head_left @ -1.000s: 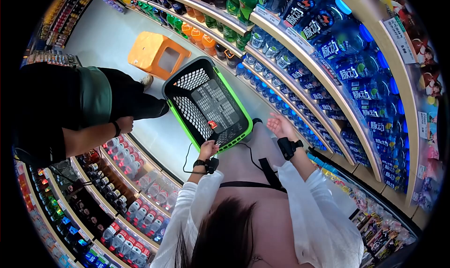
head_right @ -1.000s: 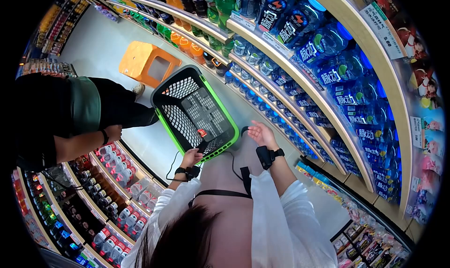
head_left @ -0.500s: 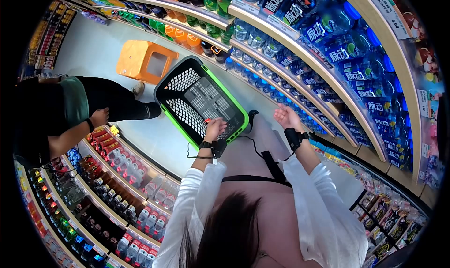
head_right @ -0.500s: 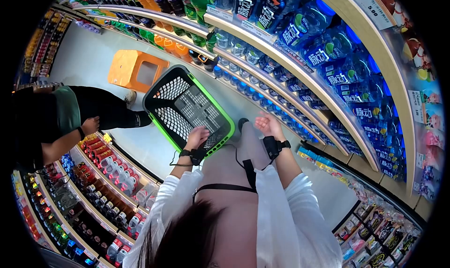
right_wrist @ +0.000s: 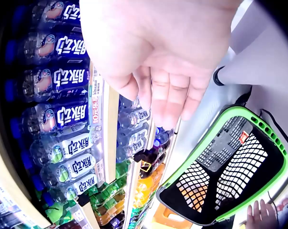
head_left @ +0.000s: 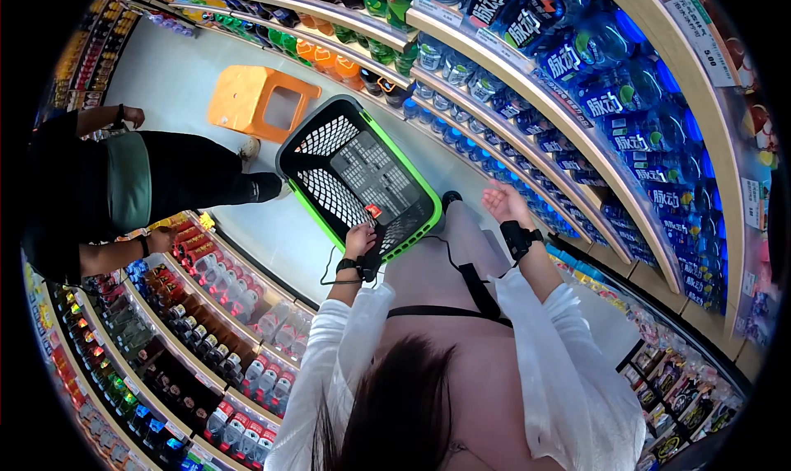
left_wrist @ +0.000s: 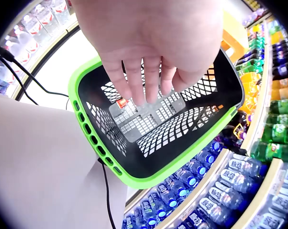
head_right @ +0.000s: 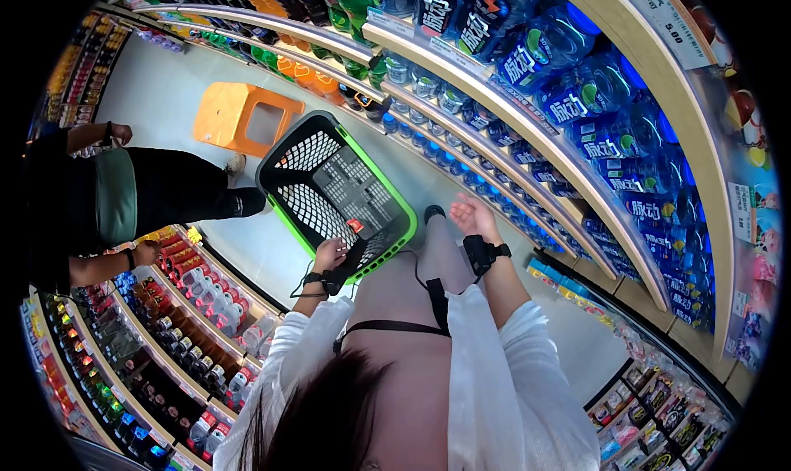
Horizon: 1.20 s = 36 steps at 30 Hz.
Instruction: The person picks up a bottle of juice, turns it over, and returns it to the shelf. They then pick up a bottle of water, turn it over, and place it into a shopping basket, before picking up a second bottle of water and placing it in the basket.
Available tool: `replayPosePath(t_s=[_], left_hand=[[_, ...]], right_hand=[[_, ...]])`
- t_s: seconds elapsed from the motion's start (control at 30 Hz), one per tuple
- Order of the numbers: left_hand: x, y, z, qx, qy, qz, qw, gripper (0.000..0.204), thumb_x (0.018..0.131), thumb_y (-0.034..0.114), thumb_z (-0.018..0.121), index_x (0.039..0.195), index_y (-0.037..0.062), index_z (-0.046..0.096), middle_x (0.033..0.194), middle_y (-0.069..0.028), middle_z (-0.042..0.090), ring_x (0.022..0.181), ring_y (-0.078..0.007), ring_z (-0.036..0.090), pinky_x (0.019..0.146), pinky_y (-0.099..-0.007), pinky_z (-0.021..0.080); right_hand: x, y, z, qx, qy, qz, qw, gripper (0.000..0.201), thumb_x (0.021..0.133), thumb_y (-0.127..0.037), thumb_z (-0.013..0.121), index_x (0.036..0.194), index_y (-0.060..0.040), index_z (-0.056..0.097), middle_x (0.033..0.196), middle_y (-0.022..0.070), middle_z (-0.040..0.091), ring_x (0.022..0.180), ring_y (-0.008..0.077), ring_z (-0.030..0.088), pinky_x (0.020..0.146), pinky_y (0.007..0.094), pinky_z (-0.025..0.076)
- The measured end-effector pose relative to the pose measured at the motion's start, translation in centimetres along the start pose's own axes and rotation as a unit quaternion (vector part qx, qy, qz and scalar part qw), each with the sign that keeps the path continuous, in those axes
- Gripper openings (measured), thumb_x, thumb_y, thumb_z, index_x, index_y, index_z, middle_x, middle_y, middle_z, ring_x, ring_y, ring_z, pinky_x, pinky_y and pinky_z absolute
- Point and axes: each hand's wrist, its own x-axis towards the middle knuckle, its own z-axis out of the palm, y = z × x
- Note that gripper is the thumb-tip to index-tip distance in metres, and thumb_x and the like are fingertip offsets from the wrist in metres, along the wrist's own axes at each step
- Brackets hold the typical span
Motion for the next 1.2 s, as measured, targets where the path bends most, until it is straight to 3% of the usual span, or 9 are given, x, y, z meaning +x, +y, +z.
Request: replayPosePath(t_s=[0.53, 0.63, 0.67, 0.9, 0.93, 1.13, 1.2], left_hand=[[-2.7, -0.5, 0.1, -0.061, 0.035, 0.008, 0.998, 0.027, 0.087, 0.027, 0.047, 0.107, 0.0084, 0.051, 0.097, -0.0057, 0.058, 0.083, -0.0164, 0.056, 0.074, -0.0327, 0.046], [-2.4, -0.8, -0.1, -0.068, 0.042, 0.000, 0.997, 0.027, 0.088, 0.027, 0.047, 0.107, 0.0085, 0.051, 0.097, -0.0056, 0.057, 0.084, -0.0171, 0.056, 0.075, -0.0332, 0.046], [-2.3, -1.0, -0.1, -0.068, 0.043, -0.003, 0.997, 0.027, 0.088, 0.027, 0.047, 0.107, 0.0085, 0.051, 0.097, -0.0056, 0.057, 0.084, -0.0172, 0.056, 0.075, -0.0333, 0.046], [-1.9, -1.0, 0.7, -0.068, 0.038, 0.002, 0.997, 0.027, 0.088, 0.024, 0.045, 0.107, 0.0064, 0.051, 0.097, -0.0058, 0.057, 0.080, -0.0157, 0.055, 0.067, -0.0296, 0.047], [-2.0, -0.8, 1.0, -0.073, 0.035, 0.005, 0.997, 0.027, 0.088, 0.023, 0.045, 0.108, 0.0059, 0.051, 0.097, -0.0059, 0.057, 0.080, -0.0155, 0.055, 0.067, -0.0288, 0.047], [-1.1, -0.5, 1.9, -0.107, 0.028, 0.007, 0.994, 0.023, 0.088, 0.018, 0.045, 0.106, 0.0056, 0.052, 0.087, -0.0048, 0.058, 0.069, -0.0120, 0.055, 0.058, -0.0245, 0.046], [-0.9, -0.6, 1.8, -0.079, 0.015, 0.005, 0.997, 0.029, 0.087, 0.020, 0.045, 0.111, 0.0054, 0.049, 0.098, -0.0071, 0.057, 0.083, -0.0162, 0.056, 0.071, -0.0289, 0.046]], right_hand=[[2.1, -2.9, 3.9, -0.012, -0.034, -0.030, 0.999, 0.029, 0.086, -0.019, 0.050, 0.108, -0.0017, 0.051, 0.087, 0.0125, 0.059, 0.081, 0.0230, 0.057, 0.080, 0.0348, 0.046], [2.1, -3.7, 4.7, -0.002, -0.040, -0.068, 0.997, 0.029, 0.086, -0.020, 0.049, 0.109, -0.0018, 0.051, 0.087, 0.0119, 0.059, 0.082, 0.0228, 0.057, 0.081, 0.0350, 0.046], [2.2, -4.1, 5.0, 0.004, -0.035, -0.080, 0.996, 0.029, 0.087, -0.019, 0.049, 0.110, -0.0025, 0.050, 0.093, 0.0125, 0.058, 0.086, 0.0231, 0.057, 0.083, 0.0358, 0.046], [0.9, -7.5, 14.0, -0.063, -0.084, -0.226, 0.969, 0.028, 0.089, -0.012, 0.043, 0.116, -0.0018, 0.045, 0.111, 0.0154, 0.051, 0.101, 0.0258, 0.053, 0.090, 0.0394, 0.043], [1.1, -7.7, 14.9, -0.058, -0.109, -0.233, 0.965, 0.027, 0.088, -0.012, 0.049, 0.114, -0.0052, 0.045, 0.108, 0.0111, 0.052, 0.096, 0.0221, 0.054, 0.085, 0.0359, 0.045], [2.8, -6.9, 18.5, -0.072, -0.133, -0.242, 0.958, 0.031, 0.088, -0.010, 0.050, 0.118, -0.0055, 0.042, 0.108, 0.0108, 0.051, 0.093, 0.0210, 0.055, 0.082, 0.0360, 0.047], [3.6, -6.7, 19.7, -0.089, -0.141, -0.240, 0.956, 0.036, 0.087, -0.008, 0.049, 0.122, -0.0045, 0.039, 0.107, 0.0116, 0.051, 0.091, 0.0198, 0.056, 0.080, 0.0339, 0.048]])
